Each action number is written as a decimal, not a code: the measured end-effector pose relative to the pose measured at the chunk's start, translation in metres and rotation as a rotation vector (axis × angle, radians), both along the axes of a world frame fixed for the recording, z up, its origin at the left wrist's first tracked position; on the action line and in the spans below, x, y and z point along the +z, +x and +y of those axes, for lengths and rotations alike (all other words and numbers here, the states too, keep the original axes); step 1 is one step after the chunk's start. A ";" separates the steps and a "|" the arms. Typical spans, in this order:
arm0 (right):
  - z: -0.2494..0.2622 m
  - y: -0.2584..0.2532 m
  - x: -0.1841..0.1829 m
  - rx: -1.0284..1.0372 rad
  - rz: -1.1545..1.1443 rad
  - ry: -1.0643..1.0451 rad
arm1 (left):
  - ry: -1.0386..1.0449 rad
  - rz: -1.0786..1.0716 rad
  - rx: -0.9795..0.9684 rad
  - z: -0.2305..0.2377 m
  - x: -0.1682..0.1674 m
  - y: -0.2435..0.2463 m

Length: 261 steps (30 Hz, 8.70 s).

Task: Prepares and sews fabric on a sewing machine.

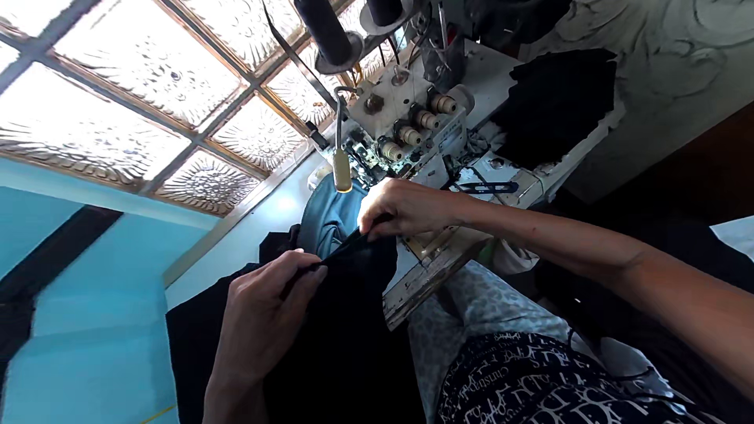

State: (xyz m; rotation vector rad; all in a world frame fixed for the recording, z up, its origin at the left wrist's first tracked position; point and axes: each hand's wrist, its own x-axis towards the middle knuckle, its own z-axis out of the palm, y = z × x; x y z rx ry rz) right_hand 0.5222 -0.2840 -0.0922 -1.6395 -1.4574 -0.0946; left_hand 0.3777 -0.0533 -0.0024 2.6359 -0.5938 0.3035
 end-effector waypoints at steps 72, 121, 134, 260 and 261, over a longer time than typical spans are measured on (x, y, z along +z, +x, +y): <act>-0.054 -0.048 -0.029 -0.160 0.352 -0.018 | -0.156 0.265 -0.055 -0.078 -0.042 0.039; -0.038 -0.064 -0.058 -0.443 0.256 0.111 | 0.277 -0.306 0.094 -0.082 -0.119 0.057; -0.038 -0.081 -0.067 -0.558 -0.098 0.114 | 0.242 -0.268 0.080 -0.091 -0.122 0.037; -0.076 -0.067 -0.061 -0.364 0.918 0.150 | -0.968 0.356 0.149 -0.013 -0.073 0.015; -0.078 -0.068 -0.058 -0.354 0.923 0.098 | -0.954 0.355 0.133 -0.013 -0.069 0.012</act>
